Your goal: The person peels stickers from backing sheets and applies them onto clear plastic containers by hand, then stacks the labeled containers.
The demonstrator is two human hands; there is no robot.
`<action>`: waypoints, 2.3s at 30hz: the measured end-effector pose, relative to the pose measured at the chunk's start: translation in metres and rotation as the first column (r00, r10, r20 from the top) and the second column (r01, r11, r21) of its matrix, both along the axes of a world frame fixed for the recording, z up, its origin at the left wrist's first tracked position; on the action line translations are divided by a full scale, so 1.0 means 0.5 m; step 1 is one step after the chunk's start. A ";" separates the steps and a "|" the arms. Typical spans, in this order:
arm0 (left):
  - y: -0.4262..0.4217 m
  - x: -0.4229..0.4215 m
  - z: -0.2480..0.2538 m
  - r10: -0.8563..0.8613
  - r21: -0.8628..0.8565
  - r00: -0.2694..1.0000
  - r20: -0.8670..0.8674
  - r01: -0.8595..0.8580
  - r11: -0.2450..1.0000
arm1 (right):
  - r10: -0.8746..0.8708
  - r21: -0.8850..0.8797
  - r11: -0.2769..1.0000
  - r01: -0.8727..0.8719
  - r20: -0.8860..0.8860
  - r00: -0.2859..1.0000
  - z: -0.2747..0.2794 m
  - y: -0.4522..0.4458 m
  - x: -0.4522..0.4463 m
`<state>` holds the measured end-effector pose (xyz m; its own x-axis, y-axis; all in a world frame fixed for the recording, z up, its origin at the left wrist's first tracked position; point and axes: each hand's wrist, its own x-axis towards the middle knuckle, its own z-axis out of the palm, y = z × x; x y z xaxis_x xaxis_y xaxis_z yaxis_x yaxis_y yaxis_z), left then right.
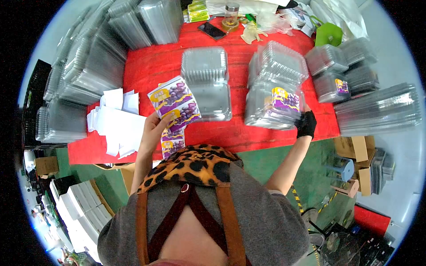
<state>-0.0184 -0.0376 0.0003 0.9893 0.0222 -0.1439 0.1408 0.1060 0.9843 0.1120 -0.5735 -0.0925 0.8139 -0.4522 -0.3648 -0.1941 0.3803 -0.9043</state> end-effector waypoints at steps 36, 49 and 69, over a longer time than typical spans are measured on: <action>0.086 -0.071 -0.055 0.120 0.551 0.971 -0.209 0.015 0.834 | 0.812 -0.880 0.469 -0.081 0.393 0.431 0.112 0.570 0.003; 0.079 -0.057 -0.068 0.276 0.139 0.933 -0.230 -0.249 0.958 | 0.977 -0.991 0.008 0.131 0.035 0.210 -0.016 0.632 0.012; 0.027 -0.027 -0.078 0.217 -0.163 0.948 -0.233 -0.258 0.952 | 0.739 -0.984 0.117 -0.133 -0.003 0.674 -0.013 0.552 -0.067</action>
